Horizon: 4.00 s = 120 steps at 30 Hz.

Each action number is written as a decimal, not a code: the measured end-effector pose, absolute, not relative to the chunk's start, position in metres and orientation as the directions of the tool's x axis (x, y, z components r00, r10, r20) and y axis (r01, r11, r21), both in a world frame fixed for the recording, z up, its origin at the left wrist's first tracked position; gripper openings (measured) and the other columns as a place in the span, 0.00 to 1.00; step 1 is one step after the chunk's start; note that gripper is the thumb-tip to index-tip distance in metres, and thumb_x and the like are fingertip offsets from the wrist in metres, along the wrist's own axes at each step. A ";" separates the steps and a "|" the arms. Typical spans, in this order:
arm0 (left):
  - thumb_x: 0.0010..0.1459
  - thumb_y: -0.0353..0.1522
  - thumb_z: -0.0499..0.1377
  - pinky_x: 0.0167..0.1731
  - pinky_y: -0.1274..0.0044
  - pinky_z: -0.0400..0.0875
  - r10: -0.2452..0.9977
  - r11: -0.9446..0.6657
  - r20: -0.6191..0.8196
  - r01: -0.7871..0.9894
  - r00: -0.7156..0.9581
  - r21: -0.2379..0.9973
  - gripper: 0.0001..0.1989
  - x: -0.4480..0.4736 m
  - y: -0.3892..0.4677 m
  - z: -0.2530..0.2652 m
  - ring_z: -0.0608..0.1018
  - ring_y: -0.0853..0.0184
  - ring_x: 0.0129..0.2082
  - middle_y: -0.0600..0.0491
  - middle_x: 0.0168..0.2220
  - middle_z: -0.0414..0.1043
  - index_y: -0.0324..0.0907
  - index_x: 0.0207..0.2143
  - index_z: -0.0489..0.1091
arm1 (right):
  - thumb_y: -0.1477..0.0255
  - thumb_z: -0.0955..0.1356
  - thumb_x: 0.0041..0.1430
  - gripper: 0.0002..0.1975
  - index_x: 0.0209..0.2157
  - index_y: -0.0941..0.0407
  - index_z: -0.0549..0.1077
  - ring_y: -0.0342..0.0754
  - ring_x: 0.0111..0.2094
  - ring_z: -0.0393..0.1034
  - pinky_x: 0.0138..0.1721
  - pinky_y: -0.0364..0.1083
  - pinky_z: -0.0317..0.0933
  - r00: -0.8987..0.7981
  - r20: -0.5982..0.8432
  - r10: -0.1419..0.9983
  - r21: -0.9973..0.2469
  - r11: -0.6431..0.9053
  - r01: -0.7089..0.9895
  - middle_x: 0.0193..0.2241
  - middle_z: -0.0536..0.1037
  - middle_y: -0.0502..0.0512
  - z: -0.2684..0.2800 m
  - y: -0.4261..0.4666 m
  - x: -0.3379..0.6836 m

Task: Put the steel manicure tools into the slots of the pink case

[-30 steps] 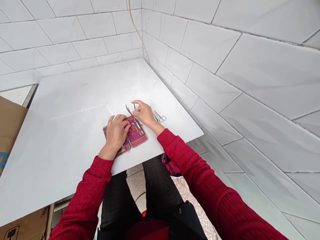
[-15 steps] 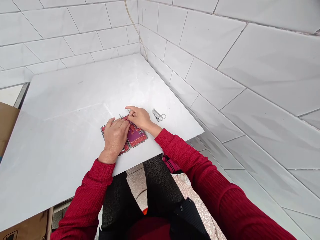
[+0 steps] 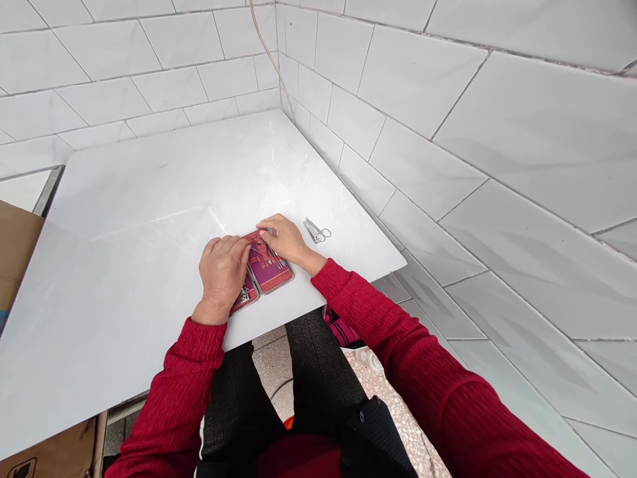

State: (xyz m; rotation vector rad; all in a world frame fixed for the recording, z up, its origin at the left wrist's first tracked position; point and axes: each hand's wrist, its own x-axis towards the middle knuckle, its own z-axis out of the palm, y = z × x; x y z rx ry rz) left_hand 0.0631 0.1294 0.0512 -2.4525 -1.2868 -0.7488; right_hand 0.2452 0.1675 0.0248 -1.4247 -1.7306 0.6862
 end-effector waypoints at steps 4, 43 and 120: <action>0.72 0.34 0.50 0.47 0.64 0.70 0.702 -0.556 0.540 0.831 0.465 0.006 0.15 0.057 0.126 0.050 0.79 0.58 0.39 0.49 0.39 0.81 0.44 0.38 0.76 | 0.78 0.63 0.69 0.16 0.49 0.57 0.81 0.47 0.48 0.71 0.52 0.47 0.65 -0.083 0.228 0.970 -0.794 0.234 0.560 0.48 0.77 0.57 0.026 0.164 0.244; 0.72 0.30 0.49 0.49 0.61 0.69 0.726 -0.601 0.438 0.799 0.530 0.031 0.16 0.061 0.120 0.044 0.76 0.55 0.49 0.46 0.49 0.79 0.43 0.44 0.77 | 0.75 0.62 0.71 0.16 0.40 0.58 0.83 0.52 0.41 0.73 0.38 0.47 0.57 -0.202 0.116 0.973 -0.145 0.217 0.965 0.44 0.82 0.63 0.062 0.191 0.266; 0.71 0.28 0.50 0.52 0.62 0.74 0.801 -0.543 0.370 0.832 0.471 0.115 0.16 0.063 0.122 0.030 0.78 0.55 0.53 0.45 0.51 0.79 0.40 0.45 0.79 | 0.74 0.71 0.61 0.10 0.43 0.59 0.82 0.54 0.43 0.77 0.34 0.46 0.56 -0.571 -0.251 0.782 0.138 0.613 0.778 0.41 0.84 0.62 0.121 0.201 0.215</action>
